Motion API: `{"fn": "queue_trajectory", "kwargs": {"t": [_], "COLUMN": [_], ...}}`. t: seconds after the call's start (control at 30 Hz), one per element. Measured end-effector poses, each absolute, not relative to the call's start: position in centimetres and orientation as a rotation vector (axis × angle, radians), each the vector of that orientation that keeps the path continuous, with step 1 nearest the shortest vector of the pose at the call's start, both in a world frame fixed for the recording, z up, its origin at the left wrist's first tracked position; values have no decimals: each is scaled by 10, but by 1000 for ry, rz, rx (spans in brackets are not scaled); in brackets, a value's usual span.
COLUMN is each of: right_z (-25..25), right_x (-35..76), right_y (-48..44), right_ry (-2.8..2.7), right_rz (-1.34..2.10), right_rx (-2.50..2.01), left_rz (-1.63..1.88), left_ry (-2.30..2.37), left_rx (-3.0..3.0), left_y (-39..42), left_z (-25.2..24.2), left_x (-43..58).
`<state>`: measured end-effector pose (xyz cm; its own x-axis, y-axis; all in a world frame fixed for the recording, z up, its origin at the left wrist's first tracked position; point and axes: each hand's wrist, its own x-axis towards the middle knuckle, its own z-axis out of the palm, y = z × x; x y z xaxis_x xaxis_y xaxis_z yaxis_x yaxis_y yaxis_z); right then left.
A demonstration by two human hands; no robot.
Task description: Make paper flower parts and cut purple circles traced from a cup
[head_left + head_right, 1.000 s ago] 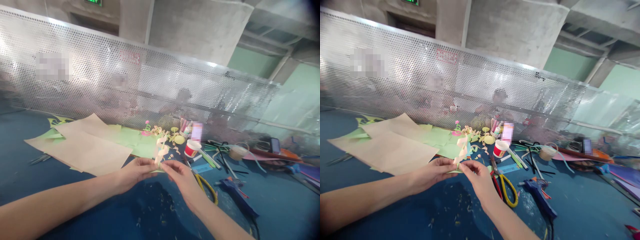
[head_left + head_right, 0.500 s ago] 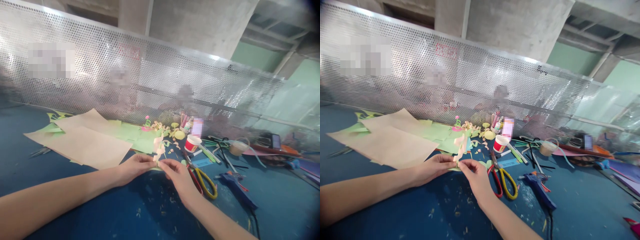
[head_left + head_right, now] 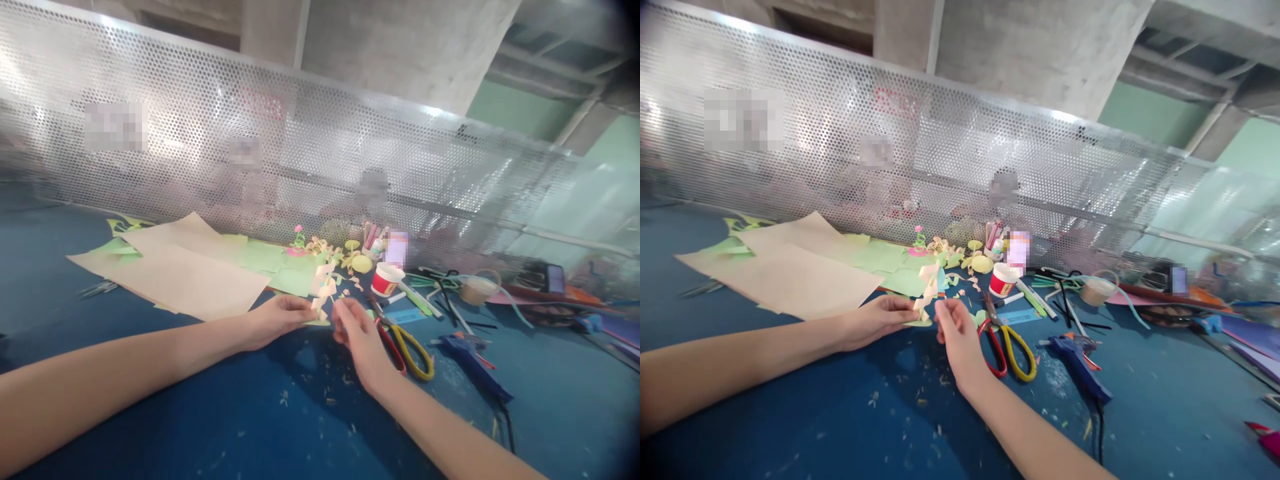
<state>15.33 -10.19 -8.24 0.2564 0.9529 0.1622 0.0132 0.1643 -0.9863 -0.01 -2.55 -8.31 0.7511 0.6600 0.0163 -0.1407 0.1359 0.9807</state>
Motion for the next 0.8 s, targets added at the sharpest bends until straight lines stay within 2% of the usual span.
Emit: {"fn": "queue_trajectory", "kwargs": {"t": [0.8], "right_z": [-75], "right_x": [152], "right_y": [-105], "right_ry": [-1036], "right_rz": [983], "right_rx": [-1034], "left_rz": [592], "left_ry": [404], "left_rx": [1636], "left_y": [-26], "left_z": [-79], "left_x": [-2]}}
